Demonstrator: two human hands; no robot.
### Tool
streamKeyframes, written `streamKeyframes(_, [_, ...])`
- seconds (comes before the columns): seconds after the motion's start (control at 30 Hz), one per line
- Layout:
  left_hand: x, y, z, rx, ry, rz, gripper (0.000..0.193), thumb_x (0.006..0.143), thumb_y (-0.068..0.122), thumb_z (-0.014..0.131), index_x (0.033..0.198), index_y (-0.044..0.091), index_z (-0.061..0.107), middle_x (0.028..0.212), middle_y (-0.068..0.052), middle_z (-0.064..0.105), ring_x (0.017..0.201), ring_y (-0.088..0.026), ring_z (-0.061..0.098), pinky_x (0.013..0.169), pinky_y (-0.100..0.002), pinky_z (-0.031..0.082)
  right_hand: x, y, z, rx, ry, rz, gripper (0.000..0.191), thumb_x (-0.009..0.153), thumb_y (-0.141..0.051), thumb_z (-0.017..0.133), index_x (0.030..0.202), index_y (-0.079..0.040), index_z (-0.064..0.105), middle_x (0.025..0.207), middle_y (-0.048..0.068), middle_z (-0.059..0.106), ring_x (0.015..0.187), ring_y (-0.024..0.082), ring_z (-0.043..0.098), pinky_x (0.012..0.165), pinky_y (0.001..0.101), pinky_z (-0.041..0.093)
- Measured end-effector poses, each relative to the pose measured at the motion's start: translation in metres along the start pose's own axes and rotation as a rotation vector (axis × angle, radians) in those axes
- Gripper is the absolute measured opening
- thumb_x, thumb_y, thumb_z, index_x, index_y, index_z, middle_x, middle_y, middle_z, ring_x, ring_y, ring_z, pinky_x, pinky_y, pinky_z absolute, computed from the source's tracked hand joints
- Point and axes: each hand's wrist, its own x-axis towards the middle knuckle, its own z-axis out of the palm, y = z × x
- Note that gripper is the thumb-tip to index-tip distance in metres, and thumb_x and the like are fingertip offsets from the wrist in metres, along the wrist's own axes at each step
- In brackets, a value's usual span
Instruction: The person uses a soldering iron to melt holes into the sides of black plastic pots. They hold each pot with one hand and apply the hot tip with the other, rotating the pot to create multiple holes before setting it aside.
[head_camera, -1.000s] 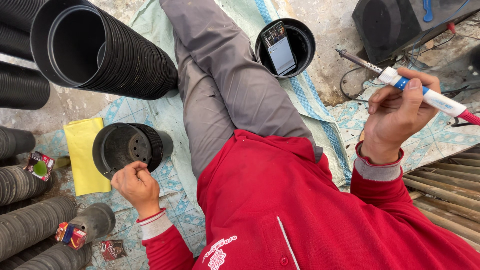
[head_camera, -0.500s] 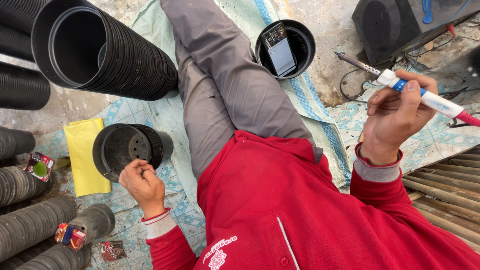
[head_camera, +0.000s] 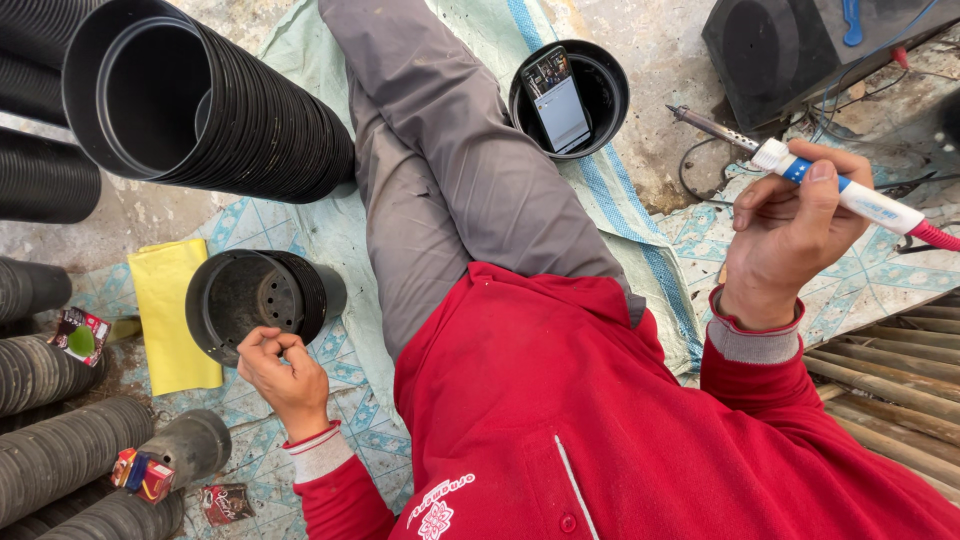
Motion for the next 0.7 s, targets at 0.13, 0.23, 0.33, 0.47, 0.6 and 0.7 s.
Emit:
streamKeyframes(0.13, [0.001, 0.000, -0.001, -0.024, -0.013, -0.011, 0.022, 0.097, -0.005, 0.048, 0.118, 0.001, 0.047, 0.082, -0.004, 0.062, 0.100, -0.027, 0.051, 0.110, -0.046, 0.031, 0.001, 0.001, -0.001, 0.000, -0.008, -0.010, 0.025, 0.124, -0.021, 0.053, 0.117, 0.004, 0.057, 0.072, 0.013, 0.054, 0.055, 0.020, 0.056, 0.047, 0.0301, 0.043])
streamKeyframes(0.23, [0.001, 0.000, -0.001, -0.040, -0.016, -0.015, 0.024, 0.098, -0.005, 0.048, 0.120, 0.002, 0.044, 0.081, -0.004, 0.063, 0.095, -0.025, 0.053, 0.109, -0.045, 0.031, 0.001, 0.001, -0.002, 0.009, -0.010, -0.016, 0.026, 0.124, -0.021, 0.054, 0.118, 0.004, 0.057, 0.075, 0.014, 0.055, 0.057, 0.021, 0.057, 0.048, 0.0313, 0.044])
streamKeyframes(0.33, [0.000, -0.001, 0.000, -0.048, -0.020, -0.030, 0.027, 0.098, -0.006, 0.047, 0.123, 0.002, 0.041, 0.083, -0.004, 0.063, 0.095, -0.025, 0.053, 0.108, -0.045, 0.031, 0.001, 0.001, -0.002, 0.013, -0.006, -0.010, 0.025, 0.124, -0.021, 0.054, 0.118, 0.004, 0.057, 0.074, 0.014, 0.055, 0.056, 0.020, 0.057, 0.048, 0.0308, 0.044])
streamKeyframes(0.47, [-0.001, -0.003, 0.002, -0.122, -0.020, -0.042, 0.025, 0.102, -0.005, 0.046, 0.123, 0.002, 0.035, 0.095, -0.007, 0.061, 0.094, -0.022, 0.055, 0.108, -0.043, 0.032, 0.001, 0.001, -0.002, 0.007, 0.001, -0.006, 0.025, 0.123, -0.021, 0.053, 0.117, 0.003, 0.057, 0.071, 0.013, 0.054, 0.055, 0.019, 0.055, 0.047, 0.0299, 0.043])
streamKeyframes(0.6, [-0.001, -0.002, 0.006, -0.163, -0.033, -0.025, 0.028, 0.098, -0.005, 0.046, 0.120, 0.001, 0.031, 0.092, -0.009, 0.059, 0.089, -0.022, 0.057, 0.106, -0.044, 0.035, 0.002, 0.002, -0.001, 0.032, 0.004, -0.001, 0.024, 0.123, -0.020, 0.054, 0.117, 0.004, 0.057, 0.073, 0.014, 0.054, 0.055, 0.020, 0.055, 0.047, 0.0297, 0.042])
streamKeyframes(0.7, [-0.003, 0.000, 0.011, -0.222, -0.043, -0.045, 0.031, 0.096, -0.005, 0.046, 0.121, 0.002, 0.030, 0.093, -0.012, 0.057, 0.087, -0.022, 0.057, 0.100, -0.042, 0.040, 0.001, 0.002, 0.000, 0.035, 0.007, 0.008, 0.024, 0.123, -0.019, 0.054, 0.117, 0.004, 0.057, 0.074, 0.014, 0.055, 0.055, 0.020, 0.055, 0.047, 0.0292, 0.041])
